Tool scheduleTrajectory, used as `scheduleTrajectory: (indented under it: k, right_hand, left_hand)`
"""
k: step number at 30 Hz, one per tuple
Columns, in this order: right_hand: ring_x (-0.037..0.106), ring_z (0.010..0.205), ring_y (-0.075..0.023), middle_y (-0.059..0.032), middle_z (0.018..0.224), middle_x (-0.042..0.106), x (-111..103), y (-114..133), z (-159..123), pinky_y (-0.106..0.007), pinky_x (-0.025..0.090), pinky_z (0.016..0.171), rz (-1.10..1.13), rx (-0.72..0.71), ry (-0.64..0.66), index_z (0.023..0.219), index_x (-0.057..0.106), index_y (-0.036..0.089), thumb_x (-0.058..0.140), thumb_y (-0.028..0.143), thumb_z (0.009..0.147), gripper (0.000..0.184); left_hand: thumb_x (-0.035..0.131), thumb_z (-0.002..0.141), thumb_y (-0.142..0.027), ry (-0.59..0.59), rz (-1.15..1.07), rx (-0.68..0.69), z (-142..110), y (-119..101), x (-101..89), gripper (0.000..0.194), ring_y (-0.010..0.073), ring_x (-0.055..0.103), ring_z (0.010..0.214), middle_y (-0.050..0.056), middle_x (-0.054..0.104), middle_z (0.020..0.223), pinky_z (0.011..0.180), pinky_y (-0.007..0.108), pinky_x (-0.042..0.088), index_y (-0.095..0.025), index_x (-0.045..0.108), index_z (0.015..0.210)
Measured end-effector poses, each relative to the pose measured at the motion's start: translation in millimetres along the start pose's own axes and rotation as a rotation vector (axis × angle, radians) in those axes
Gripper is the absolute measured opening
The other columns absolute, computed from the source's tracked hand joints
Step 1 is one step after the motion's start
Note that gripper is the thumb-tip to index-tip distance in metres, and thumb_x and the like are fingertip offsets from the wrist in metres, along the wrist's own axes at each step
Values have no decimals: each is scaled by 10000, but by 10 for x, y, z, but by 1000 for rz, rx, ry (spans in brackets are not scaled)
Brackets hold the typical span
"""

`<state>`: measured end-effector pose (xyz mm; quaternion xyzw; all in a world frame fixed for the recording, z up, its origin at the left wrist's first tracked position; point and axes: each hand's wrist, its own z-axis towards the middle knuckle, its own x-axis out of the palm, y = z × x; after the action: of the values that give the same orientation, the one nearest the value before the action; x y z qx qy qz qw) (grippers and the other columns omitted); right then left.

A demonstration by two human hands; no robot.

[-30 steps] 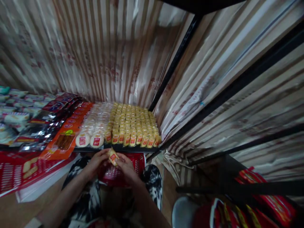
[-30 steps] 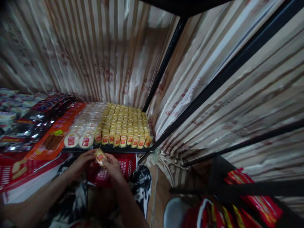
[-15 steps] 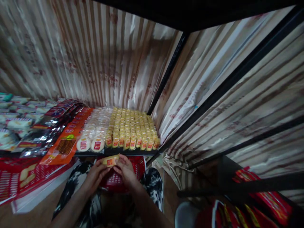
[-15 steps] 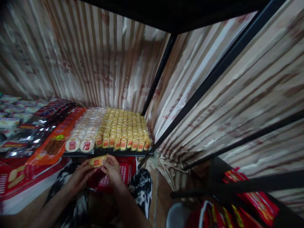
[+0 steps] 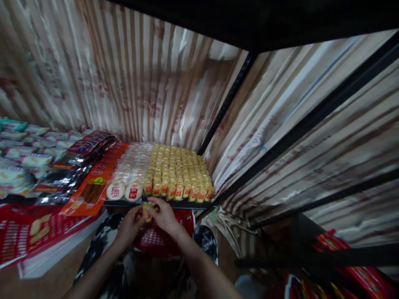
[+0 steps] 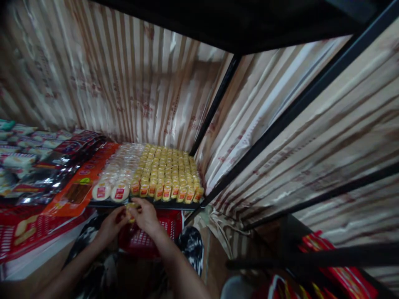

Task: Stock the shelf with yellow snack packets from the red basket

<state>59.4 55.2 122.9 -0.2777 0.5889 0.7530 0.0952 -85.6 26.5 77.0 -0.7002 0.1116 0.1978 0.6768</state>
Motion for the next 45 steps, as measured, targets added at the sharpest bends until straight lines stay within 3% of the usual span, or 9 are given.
scheduleTrajectory:
  k: [3,6,12,17,23,28,33,38,45]
  right_hand:
    - [560,947,-176,-53,1032,642,-49,33,211,-311,437,865,-185,-161,-51,1075,633,212,466,170,857,277]
    - [516,980,-183,-52,1035,630,-80,61,517,-296,409,893,-423,-238,-83,1057,647,211,456,166,869,271]
    - [441,1038,-217,-54,1043,618,-17,127,1011,-309,361,918,-790,-324,136,959,673,190,557,195,805,192]
    - [458,991,-228,-81,971,624,0,89,1101,-313,364,876,-946,-279,139,896,674,172,509,194,832,178]
    - [462,971,-233,-113,957,622,-25,-4,1113,-331,363,883,-925,-239,101,907,666,139,491,207,849,196]
    - [457,1002,-232,-93,989,630,-51,-47,1059,-330,378,921,-763,-321,43,924,671,148,548,218,824,173]
    - [470,1024,-196,-64,1060,622,-64,-19,849,-330,380,941,-436,-446,-198,1027,639,161,458,167,864,243]
    - [533,946,-177,-43,966,648,-48,-40,481,-343,414,875,-218,-326,-410,965,643,201,399,126,860,276]
    - [555,945,-176,-54,959,658,-60,-325,-85,-350,430,870,-145,-178,-483,954,637,196,380,101,835,299]
  left_hand:
    - [541,684,-354,-71,-30,-102,71,30,18,357,188,605,713,32,657,819,722,307,478,-163,591,982]
    - [537,703,-336,-88,-29,-144,156,25,36,335,165,594,680,20,649,784,698,279,464,-160,585,984]
    - [519,731,-264,-62,64,-139,295,-31,97,267,135,557,647,17,614,804,682,248,433,-158,566,971]
    - [506,742,-280,-52,100,-78,345,26,131,263,127,537,644,39,601,882,669,249,414,-155,567,965]
    - [518,745,-280,-32,114,-69,364,19,159,295,122,529,625,50,609,909,659,248,413,-143,568,1001]
    - [509,775,-246,0,209,-81,372,-76,107,295,113,547,660,38,622,932,684,231,412,-156,552,1053]
    - [513,793,-236,8,236,-122,396,-199,6,280,114,579,697,40,642,921,703,225,422,-145,558,1053]
    - [496,823,-280,-35,326,-93,460,-298,-37,338,169,609,867,78,645,1015,759,260,434,-146,527,1131]
    - [440,858,-281,-121,457,-22,531,-396,55,334,215,606,956,117,642,1068,796,301,445,-137,509,1151]
